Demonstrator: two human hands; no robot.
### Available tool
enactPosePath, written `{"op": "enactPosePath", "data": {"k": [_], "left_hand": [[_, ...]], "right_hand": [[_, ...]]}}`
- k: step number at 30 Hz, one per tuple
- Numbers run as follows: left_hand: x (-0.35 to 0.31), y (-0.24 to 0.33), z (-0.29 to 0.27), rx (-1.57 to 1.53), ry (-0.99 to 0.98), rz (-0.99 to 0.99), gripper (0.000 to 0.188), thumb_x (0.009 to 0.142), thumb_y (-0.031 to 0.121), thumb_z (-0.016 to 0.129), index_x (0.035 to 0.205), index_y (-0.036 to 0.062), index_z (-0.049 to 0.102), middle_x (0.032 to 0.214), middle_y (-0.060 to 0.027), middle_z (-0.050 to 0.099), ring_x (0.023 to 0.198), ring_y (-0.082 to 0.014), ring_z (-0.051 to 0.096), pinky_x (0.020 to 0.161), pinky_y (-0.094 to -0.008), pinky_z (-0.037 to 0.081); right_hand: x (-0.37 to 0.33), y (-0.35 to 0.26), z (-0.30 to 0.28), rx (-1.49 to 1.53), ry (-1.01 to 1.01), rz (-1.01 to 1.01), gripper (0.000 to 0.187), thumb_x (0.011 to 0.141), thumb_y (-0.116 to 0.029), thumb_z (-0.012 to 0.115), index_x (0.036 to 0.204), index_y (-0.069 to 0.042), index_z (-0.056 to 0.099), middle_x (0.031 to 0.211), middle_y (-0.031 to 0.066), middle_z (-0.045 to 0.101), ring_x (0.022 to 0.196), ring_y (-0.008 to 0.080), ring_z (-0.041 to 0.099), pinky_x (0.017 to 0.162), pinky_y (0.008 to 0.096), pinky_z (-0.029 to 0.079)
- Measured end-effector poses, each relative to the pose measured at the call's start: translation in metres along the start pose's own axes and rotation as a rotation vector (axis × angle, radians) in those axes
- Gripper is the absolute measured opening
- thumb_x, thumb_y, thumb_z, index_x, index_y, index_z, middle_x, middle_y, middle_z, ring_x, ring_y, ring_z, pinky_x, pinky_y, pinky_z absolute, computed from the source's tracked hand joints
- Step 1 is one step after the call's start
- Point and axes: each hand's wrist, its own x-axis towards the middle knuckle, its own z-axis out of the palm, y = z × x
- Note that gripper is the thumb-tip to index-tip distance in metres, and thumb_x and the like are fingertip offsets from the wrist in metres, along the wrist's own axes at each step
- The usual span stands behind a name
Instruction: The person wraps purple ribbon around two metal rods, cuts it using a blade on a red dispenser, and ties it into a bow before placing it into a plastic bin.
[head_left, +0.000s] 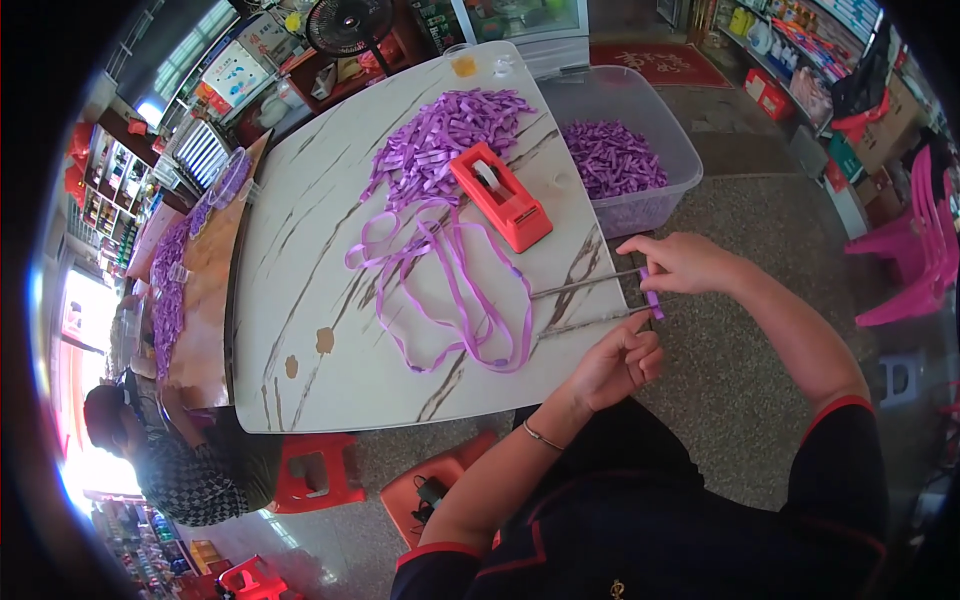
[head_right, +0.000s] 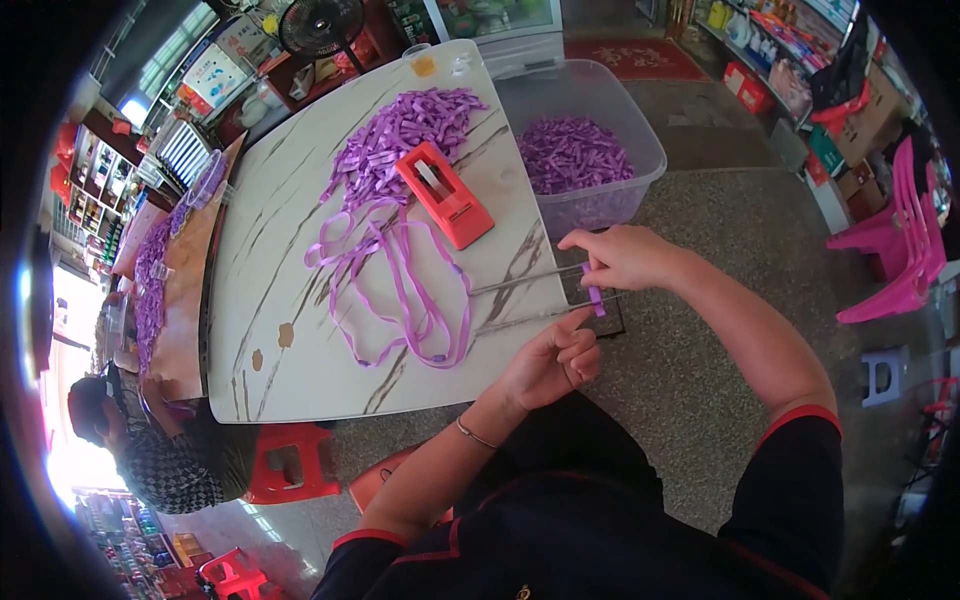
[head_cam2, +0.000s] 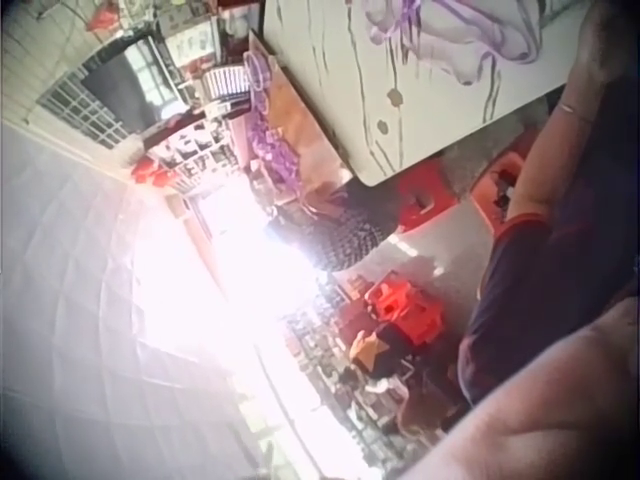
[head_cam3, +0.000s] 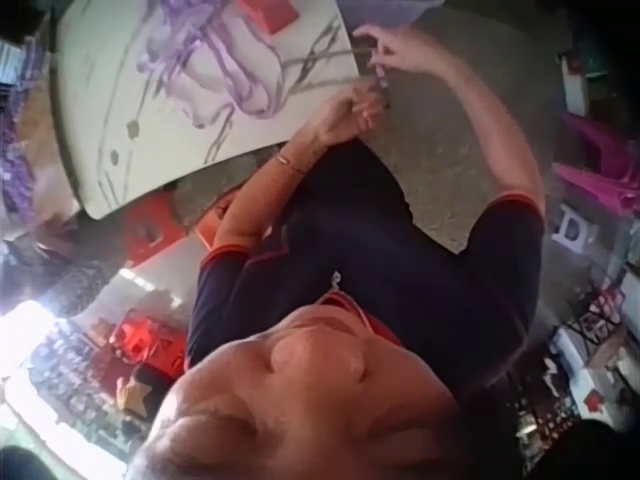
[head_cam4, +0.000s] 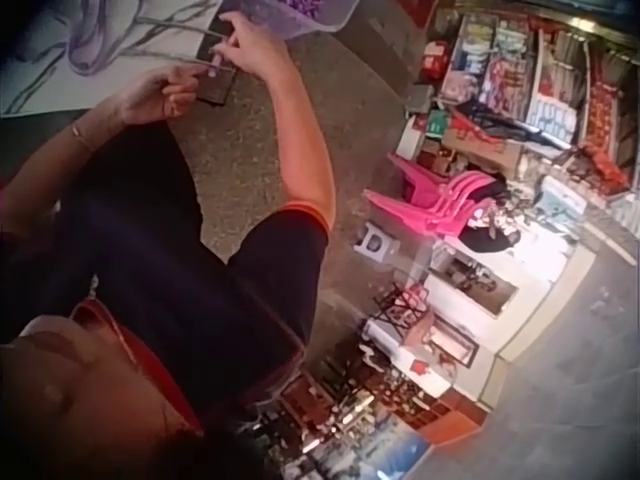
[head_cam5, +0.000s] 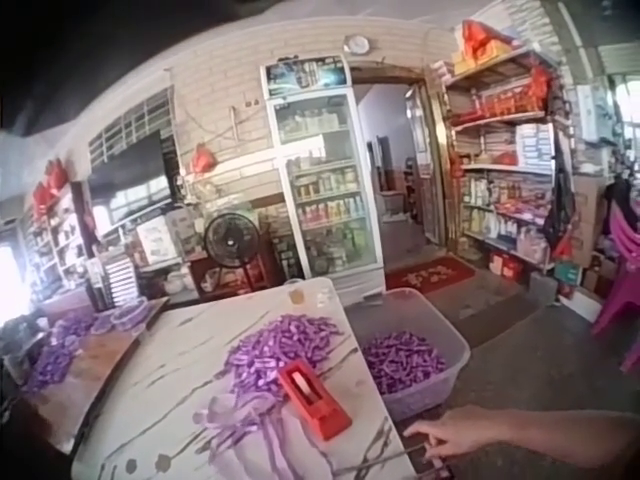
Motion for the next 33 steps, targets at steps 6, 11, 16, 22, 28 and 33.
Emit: {"op": "enactPosePath", "data": {"k": [6, 11, 16, 22, 28, 33], "left_hand": [[0.002, 0.001, -0.003, -0.003, -0.014, -0.007, 0.024, 0.088, 0.013, 0.044, 0.111, 0.0156, 0.045, 0.062, 0.0027, 0.032, 0.063, -0.0121, 0.037, 0.063, -0.0252, 0.034], [0.001, 0.001, -0.002, -0.008, 0.011, -0.005, 0.029, 0.086, 0.011, 0.044, 0.115, 0.0154, 0.043, 0.062, 0.0025, 0.031, 0.063, -0.0120, 0.037, 0.063, -0.0253, 0.034], [0.001, 0.001, 0.003, 0.022, 0.050, -0.018, 0.035, 0.086, 0.009, 0.044, 0.121, 0.0140, 0.041, 0.062, 0.0026, 0.032, 0.063, -0.0120, 0.037, 0.063, -0.0254, 0.035], [0.000, 0.003, 0.004, -0.021, 0.043, -0.027, 0.048, 0.082, 0.007, 0.043, 0.128, 0.0099, 0.031, 0.061, 0.0025, 0.032, 0.063, -0.0119, 0.039, 0.063, -0.0250, 0.036], [0.002, 0.002, 0.003, -0.009, 0.055, -0.024, 0.048, 0.084, 0.009, 0.044, 0.130, 0.0092, 0.031, 0.061, 0.0029, 0.032, 0.062, -0.0114, 0.038, 0.063, -0.0246, 0.036], [0.003, 0.003, 0.003, -0.002, 0.046, -0.021, 0.046, 0.085, 0.011, 0.047, 0.129, 0.0087, 0.033, 0.061, 0.0031, 0.031, 0.062, -0.0115, 0.037, 0.063, -0.0246, 0.035]], "right_hand": [[-0.003, -0.015, -0.003, -0.287, 0.035, 0.091, 0.054, 0.075, -0.029, 0.066, 0.123, -0.015, 0.043, 0.072, 0.0086, 0.063, 0.066, 0.0265, 0.062, 0.059, 0.0379, 0.047], [-0.008, -0.031, -0.005, -0.572, 0.061, 0.276, 0.052, 0.077, -0.040, 0.063, 0.117, -0.010, 0.047, 0.081, 0.0145, 0.064, 0.081, 0.0311, 0.063, 0.067, 0.0414, 0.048], [-0.017, 0.051, 0.042, 0.327, 0.254, 0.290, 0.047, 0.083, -0.044, 0.056, 0.115, -0.010, 0.050, 0.070, 0.0038, 0.059, 0.060, 0.0169, 0.056, 0.056, 0.0319, 0.046], [-0.001, 0.054, 0.130, 1.856, 0.331, 0.417, 0.033, 0.088, -0.032, 0.052, 0.112, -0.009, 0.052, 0.066, -0.0046, 0.048, 0.052, 0.0033, 0.040, 0.044, 0.0191, 0.033], [0.027, 0.065, 0.175, 2.387, -0.116, -0.400, 0.036, 0.091, -0.026, 0.046, 0.120, -0.005, 0.048, 0.063, -0.0064, 0.046, 0.050, 0.0029, 0.041, 0.044, 0.0175, 0.033], [0.026, 0.066, 0.178, 2.384, -0.120, -0.353, 0.038, 0.092, -0.026, 0.045, 0.123, -0.005, 0.045, 0.058, -0.0053, 0.047, 0.048, 0.0018, 0.042, 0.043, 0.0154, 0.031]]}}
